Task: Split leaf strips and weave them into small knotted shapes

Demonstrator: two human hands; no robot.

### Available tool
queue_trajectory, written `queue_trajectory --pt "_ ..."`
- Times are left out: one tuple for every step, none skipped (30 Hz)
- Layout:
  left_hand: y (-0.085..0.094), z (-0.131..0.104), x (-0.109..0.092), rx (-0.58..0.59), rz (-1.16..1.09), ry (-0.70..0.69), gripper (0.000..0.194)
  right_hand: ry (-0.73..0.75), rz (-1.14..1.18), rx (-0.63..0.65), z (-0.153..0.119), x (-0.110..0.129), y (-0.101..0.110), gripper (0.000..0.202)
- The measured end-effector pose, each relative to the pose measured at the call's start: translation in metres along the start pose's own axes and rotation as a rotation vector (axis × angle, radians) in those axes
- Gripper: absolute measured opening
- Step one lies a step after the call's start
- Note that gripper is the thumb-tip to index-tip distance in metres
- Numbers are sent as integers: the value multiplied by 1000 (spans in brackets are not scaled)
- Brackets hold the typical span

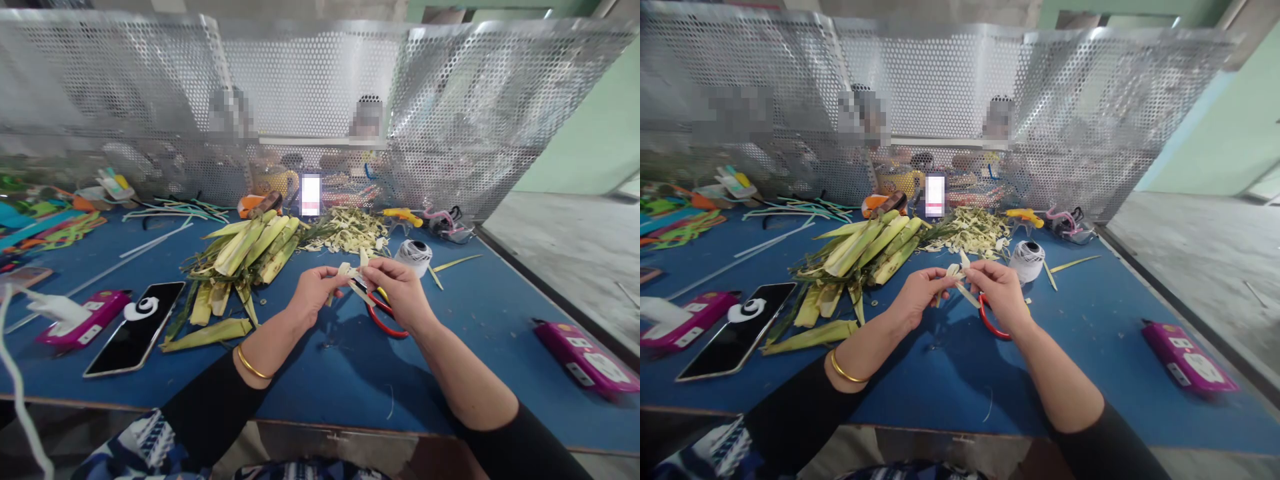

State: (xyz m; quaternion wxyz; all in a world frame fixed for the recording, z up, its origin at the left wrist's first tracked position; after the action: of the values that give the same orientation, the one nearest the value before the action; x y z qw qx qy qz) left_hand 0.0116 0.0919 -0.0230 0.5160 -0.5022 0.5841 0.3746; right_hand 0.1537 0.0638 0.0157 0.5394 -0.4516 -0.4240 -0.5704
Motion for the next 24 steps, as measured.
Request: queue_trajectory --pt "-1 0 0 0 5 6 20 22 -29 -13 0 2 1 21" --pt "-1 -1 1 3 10 10 19 33 -49 -15 0 3 2 23" --pt "-2 -1 1 7 14 11 19 32 -63 -10 1 3 2 25" --pt "-2 -1 1 9 17 9 19 16 -80 1 1 2 1 27" --pt "-3 -2 1 10 18 7 19 -9 -103 8 1 0 0 29" --pt "-3 -2 1 7 19 3 19 -40 -129 14 1 -3 0 30" --pt "-2 -1 0 2 18 -3 19 -72 -154 21 1 -6 0 29" --pt "-2 -1 0 -4 15 -10 18 -102 -174 27 1 -9 -1 28" --pt "-1 -1 -1 -11 11 -15 18 -127 -189 33 1 -12 -1 27" --pt "-1 0 -1 -16 7 -18 17 -146 -197 36 1 -14 -1 26" --pt "0 0 -1 -21 2 -21 17 -160 -201 36 1 -16 -1 25" --pt "0 0 -1 -24 -2 -24 17 -173 -205 36 1 -18 -1 24" --pt "0 0 -1 -26 -4 -26 17 -182 -209 31 1 -19 0 23" --pt "0 0 -1 -28 -4 -27 17 -189 -211 26 1 -20 0 22" --pt "0 -1 -1 -31 -1 -29 17 -193 -212 24 1 -21 0 22" --pt "0 -1 -2 -32 4 -31 17 -197 -211 25 1 -22 0 22" --pt "-1 -2 -2 -35 11 -33 16 -203 -208 26 1 -22 0 22" --pt "-1 -3 -2 -40 17 -37 16 -206 -202 25 1 -22 0 22" --pt "-1 -3 -3 -43 23 -42 15 -210 -195 26 0 -22 -1 22" --pt "-1 -4 -3 -45 29 -48 15 -213 -187 32 0 -22 -2 22" --pt "-1 -4 -4 -47 35 -56 15 -216 -178 40 0 -22 -3 22" --pt "-1 -5 -5 -48 42 -62 15 -218 -170 50 0 -21 -4 22" --pt "-2 -5 -5 -49 47 -67 15 -221 -164 60 0 -21 -4 22" --pt "-2 -5 -6 -49 52 -70 14 -226 -158 68 0 -22 -5 21"
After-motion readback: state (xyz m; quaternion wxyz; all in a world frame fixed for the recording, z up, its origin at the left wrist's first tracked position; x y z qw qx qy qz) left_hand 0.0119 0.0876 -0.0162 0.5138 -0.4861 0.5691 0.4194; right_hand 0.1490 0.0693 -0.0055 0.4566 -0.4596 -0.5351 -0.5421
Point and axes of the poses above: each hand's wrist, its own z-axis towards the middle knuckle, its own y-axis out of the back of the hand, x = y × z, the point moved 8 cm from there along z, towards the middle knuckle
